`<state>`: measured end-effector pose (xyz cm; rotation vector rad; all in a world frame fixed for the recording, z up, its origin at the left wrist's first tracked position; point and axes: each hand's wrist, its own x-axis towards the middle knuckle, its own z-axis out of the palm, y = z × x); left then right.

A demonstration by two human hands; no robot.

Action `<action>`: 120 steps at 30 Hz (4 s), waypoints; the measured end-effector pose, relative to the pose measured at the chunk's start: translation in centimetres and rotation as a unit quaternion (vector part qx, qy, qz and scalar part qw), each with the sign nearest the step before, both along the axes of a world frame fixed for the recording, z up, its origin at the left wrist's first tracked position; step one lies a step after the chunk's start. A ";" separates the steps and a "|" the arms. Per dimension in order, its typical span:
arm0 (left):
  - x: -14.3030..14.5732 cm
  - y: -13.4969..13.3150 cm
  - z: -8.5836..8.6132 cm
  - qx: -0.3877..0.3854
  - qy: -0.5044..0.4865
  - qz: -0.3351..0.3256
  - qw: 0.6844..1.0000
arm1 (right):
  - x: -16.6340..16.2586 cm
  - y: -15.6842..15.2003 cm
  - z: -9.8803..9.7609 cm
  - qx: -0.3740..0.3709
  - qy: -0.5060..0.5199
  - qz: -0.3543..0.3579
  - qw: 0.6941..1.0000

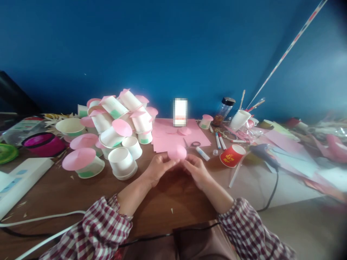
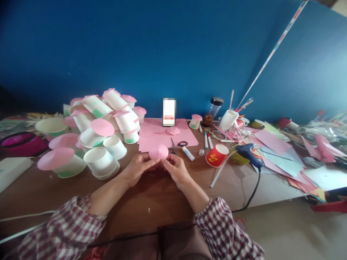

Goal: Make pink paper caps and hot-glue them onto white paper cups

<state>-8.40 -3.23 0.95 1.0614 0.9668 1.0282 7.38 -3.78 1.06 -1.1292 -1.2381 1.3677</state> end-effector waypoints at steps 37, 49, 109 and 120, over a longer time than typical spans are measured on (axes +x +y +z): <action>0.2 -0.4 -0.1 0.028 0.007 -0.024 0.999 | -0.1 0.0 -0.2 -0.024 0.078 0.017 0.997; 0.4 -0.5 0.3 0.029 0.021 0.015 0.999 | 0.2 0.0 -0.1 -0.045 0.078 0.030 0.995; 0.7 0.1 -1.2 0.058 0.052 0.074 0.994 | -3.8 12.9 4.2 0.208 -0.566 -0.101 0.791; 0.7 0.4 -0.5 0.015 -0.066 0.098 0.993 | -0.8 3.0 1.7 0.032 -0.032 -0.107 0.993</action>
